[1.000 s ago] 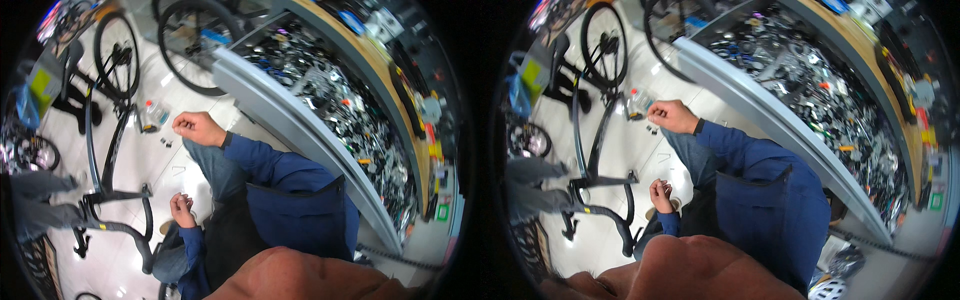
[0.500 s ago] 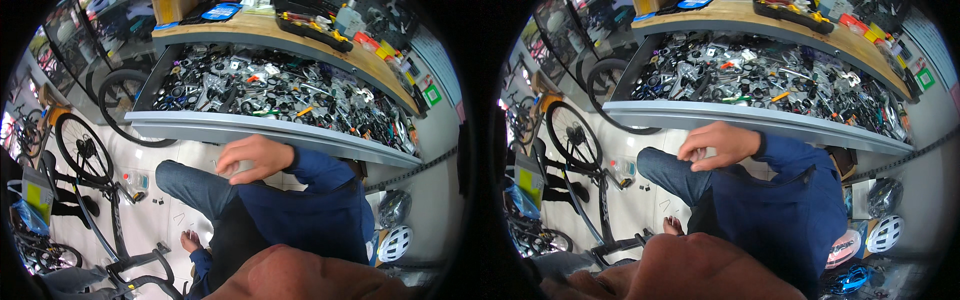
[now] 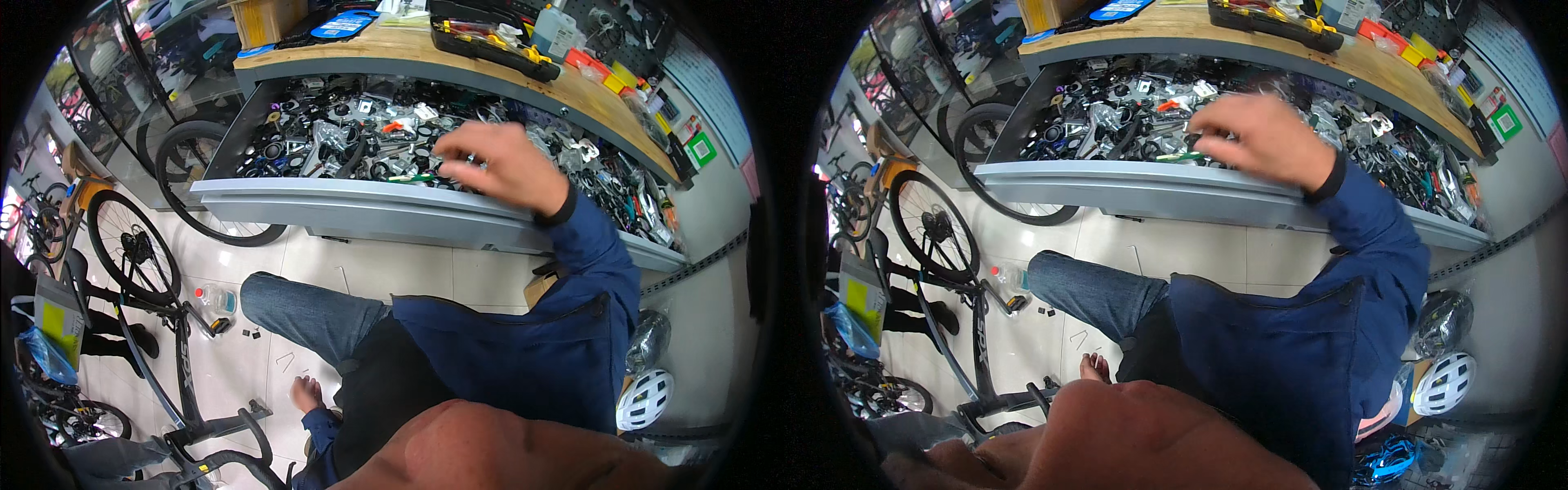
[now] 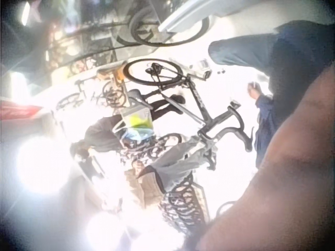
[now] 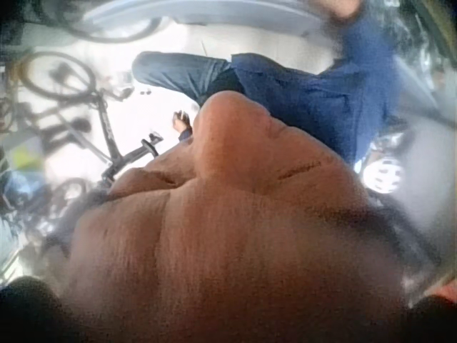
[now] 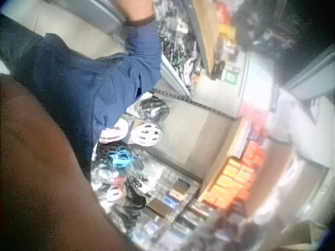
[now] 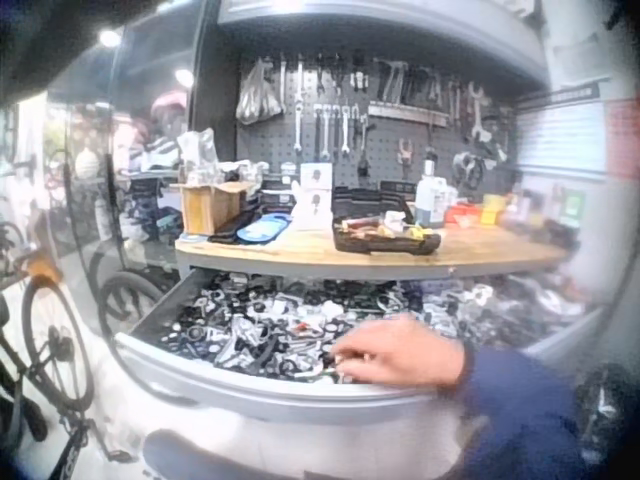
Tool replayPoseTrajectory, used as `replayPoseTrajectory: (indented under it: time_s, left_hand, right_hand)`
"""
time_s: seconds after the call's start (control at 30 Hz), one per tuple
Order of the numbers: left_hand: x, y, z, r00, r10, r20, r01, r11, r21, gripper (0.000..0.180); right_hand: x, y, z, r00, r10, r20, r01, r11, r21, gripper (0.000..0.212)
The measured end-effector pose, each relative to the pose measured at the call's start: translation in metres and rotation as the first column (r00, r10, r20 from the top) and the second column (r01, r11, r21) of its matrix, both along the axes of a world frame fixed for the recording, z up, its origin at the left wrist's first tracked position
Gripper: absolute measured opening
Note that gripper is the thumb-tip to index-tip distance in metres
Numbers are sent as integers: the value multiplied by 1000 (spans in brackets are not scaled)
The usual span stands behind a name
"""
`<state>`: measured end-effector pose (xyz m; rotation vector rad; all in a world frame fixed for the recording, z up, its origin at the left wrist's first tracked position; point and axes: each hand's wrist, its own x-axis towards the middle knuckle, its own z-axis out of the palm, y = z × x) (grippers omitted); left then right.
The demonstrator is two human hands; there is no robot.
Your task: The person removes the front wheel from a bicycle, then detaches the handlebar assembly from the frame. They open a drawer to retrieve a small Allen key and use it to loosen a bolt on the handlebar stem. Finally, they wipe a small yellow component with a tissue.
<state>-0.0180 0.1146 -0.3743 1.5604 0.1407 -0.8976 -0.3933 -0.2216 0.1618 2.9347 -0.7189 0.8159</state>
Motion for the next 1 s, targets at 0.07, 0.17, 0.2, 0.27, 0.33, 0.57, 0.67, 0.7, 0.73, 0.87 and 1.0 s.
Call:
replayPoseTrajectory:
  time_s: [0.07, 0.17, 0.2, 0.27, 0.33, 0.57, 0.67, 0.7, 0.73, 0.87, 1.0]
  left_hand:
    - [-5, -2, 11, 966, 189, -174, -195, 981, -15, 10]
    - [-6, -5, 23, 975, 174, -138, -173, 985, 16, 13]
    - [-6, -6, 24, 972, 191, -137, -186, 981, 51, 14]
    - [-5, -6, 23, 974, 176, -140, -173, 984, 32, 13]
    - [-3, -6, 21, 969, 185, -164, -180, 983, 46, 13]
    - [1, 1, 13, 949, 245, -198, -217, 964, 152, 14]
    - [4, 7, 1, 978, 152, -140, -135, 983, 126, 13]
    - [5, 10, -4, 991, 95, -94, -79, 984, 161, 13]
    - [4, 12, -10, 976, 157, -148, -143, 984, 107, 12]
    - [9, 20, -24, 997, 81, -10, -80, 996, 32, 14]
    - [12, 12, -4, 922, 385, -50, -388, 920, -64, 21]
  right_hand:
    - [-14, -36, 33, 996, -67, -64, 61, 993, -97, 22]
    - [-25, -130, 104, 982, -185, -42, 169, 954, -246, 25]
    - [-24, -164, 122, 947, -313, -66, 269, 892, -363, 26]
    - [-21, -224, 137, 882, -467, -63, 392, 801, -453, 24]
    - [-15, -277, 137, 737, -602, -308, 509, 794, -332, 29]
    - [-5, -355, 100, 560, -701, -442, 557, 713, -425, 30]
    - [-3, -366, 104, 562, -695, -448, 564, 719, -407, 25]
    - [-6, -368, 105, 585, -665, -464, 514, 747, -421, 23]
    - [-12, -370, 107, 607, -633, -480, 462, 773, -435, 20]
    - [-20, -391, 110, 658, -626, -420, 441, 771, -459, 22]
    - [-38, -391, 132, 715, -603, -355, 414, 774, -479, 29]
